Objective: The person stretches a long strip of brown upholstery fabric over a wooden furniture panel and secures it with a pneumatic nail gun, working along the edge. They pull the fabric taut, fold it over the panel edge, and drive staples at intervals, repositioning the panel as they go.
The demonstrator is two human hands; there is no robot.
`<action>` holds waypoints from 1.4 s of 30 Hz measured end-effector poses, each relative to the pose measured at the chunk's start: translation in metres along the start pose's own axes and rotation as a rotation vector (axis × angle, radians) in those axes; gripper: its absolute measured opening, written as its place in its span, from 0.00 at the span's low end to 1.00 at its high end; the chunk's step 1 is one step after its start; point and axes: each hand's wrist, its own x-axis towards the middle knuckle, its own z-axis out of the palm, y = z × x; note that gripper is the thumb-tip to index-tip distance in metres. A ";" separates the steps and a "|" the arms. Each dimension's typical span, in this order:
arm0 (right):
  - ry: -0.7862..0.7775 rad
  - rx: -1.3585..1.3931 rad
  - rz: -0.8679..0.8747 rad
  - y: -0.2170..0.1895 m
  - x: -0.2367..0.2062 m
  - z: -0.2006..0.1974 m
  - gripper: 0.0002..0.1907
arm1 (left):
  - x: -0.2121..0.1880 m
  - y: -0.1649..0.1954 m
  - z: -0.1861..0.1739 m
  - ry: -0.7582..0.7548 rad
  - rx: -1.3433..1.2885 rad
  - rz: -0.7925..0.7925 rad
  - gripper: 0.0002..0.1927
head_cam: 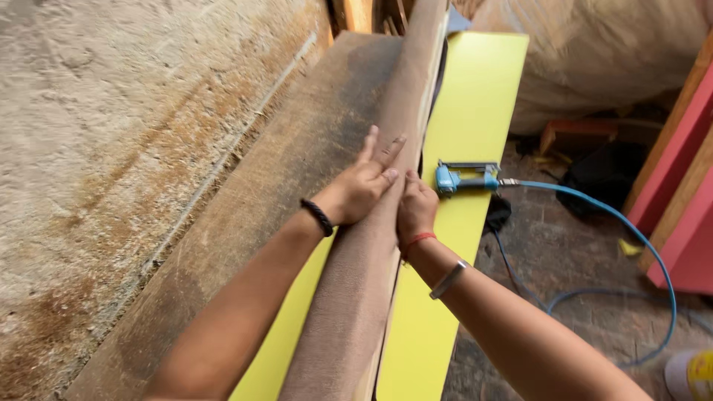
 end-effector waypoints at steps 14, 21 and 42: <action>-0.621 -0.379 0.109 0.064 0.052 -0.038 0.17 | -0.018 0.055 -0.010 -0.045 0.729 -0.648 0.32; -0.774 -1.745 -0.317 0.121 0.264 -0.165 0.56 | -0.013 0.051 -0.010 -0.125 0.763 -0.755 0.34; -1.185 -0.326 -0.264 -0.046 0.023 -0.033 0.12 | -0.030 0.025 -0.022 -0.052 0.815 -0.698 0.36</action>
